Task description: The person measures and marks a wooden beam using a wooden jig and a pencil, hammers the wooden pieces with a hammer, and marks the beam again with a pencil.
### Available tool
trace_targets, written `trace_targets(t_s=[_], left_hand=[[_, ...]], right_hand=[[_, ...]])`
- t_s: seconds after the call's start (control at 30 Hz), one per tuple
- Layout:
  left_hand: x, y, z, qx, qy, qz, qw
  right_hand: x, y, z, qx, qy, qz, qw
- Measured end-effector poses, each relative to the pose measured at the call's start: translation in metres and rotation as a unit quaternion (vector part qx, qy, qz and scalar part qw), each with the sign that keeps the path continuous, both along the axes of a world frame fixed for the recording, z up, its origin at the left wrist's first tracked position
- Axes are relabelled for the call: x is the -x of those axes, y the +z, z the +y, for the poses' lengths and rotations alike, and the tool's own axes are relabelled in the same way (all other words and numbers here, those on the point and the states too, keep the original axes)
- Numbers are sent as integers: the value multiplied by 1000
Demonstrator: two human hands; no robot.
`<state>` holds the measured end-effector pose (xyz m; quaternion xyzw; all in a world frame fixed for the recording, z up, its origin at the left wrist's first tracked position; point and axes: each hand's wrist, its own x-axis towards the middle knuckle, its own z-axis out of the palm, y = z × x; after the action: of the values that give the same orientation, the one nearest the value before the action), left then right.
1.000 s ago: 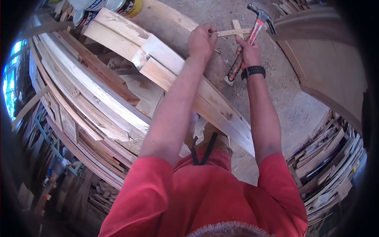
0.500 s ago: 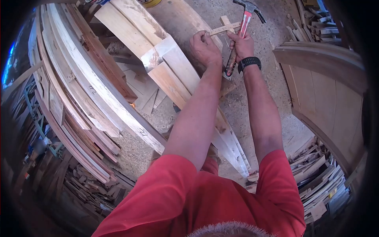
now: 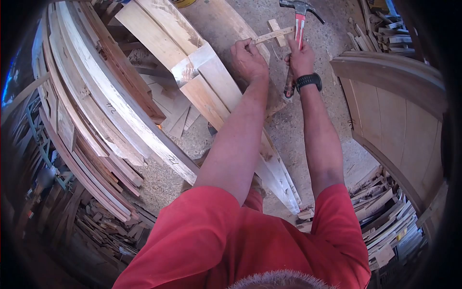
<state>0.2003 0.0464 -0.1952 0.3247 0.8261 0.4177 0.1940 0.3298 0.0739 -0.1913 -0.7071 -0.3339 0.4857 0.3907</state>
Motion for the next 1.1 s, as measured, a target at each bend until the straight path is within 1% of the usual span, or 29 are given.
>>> trace_targets(t_s=[0.03, 0.1, 0.13, 0.17, 0.2, 0.23, 0.27, 0.3, 0.37, 0.4, 0.47, 0.53, 0.7, 0.77, 0.8, 0.87, 0.97, 1.1], left_hand=[[0, -4, -1, -17, 0, 1, 1000], [-1, -8, -4, -32, 1, 0, 999], [-1, -8, -3, -31, 1, 2, 1000], [-1, -8, -3, -30, 1, 3, 1000], [-1, -7, -4, -29, 3, 2, 1000], [-1, -6, -3, -42, 7, -26, 999], [-2, -4, -3, -53, 12, -53, 997], [-2, -5, -2, -54, 14, -54, 997], [-2, -7, -3, -79, 9, -47, 996], [-3, -9, -3, -79, 11, -48, 996], [-2, -12, -2, -84, 7, -37, 996], [-3, -4, -4, -75, 5, -49, 996], [-3, 4, -4, -53, 3, -59, 997], [-2, 2, -4, -51, 0, -59, 997], [-2, 2, -4, -51, 1, -60, 997], [-2, 2, -4, -53, 5, -61, 997], [-2, -2, -3, -67, 1, -60, 996], [-2, -3, -4, -55, -5, -42, 998]], right_hand=[[-3, 4, -4, 0, 2, 0, 1000], [-14, 16, -21, -28, 38, -87, 995], [-19, 19, -30, -69, 81, -129, 986], [-23, 20, -40, -68, 83, -130, 986], [-22, 37, -53, -83, 110, -146, 980], [-22, 48, -62, -98, 136, -162, 973], [-23, 51, -70, -142, 164, -216, 952], [-24, 56, -74, -143, 166, -216, 951], [-23, 65, -85, -180, 225, -268, 919], [-22, 72, -87, -180, 227, -268, 919], [-19, 83, -87, -186, 265, -294, 899], [-13, 89, -86, -188, 272, -295, 897], [-9, 92, -80, -191, 300, -303, 884], [-10, 95, -78, -108, 346, -322, 875], [-12, 92, -78, -107, 347, -323, 874], [-14, 83, -79, -145, 348, -342, 861], [-12, 86, -81, -172, 325, -320, 873], [-10, 90, -87, -191, 319, -325, 869]])
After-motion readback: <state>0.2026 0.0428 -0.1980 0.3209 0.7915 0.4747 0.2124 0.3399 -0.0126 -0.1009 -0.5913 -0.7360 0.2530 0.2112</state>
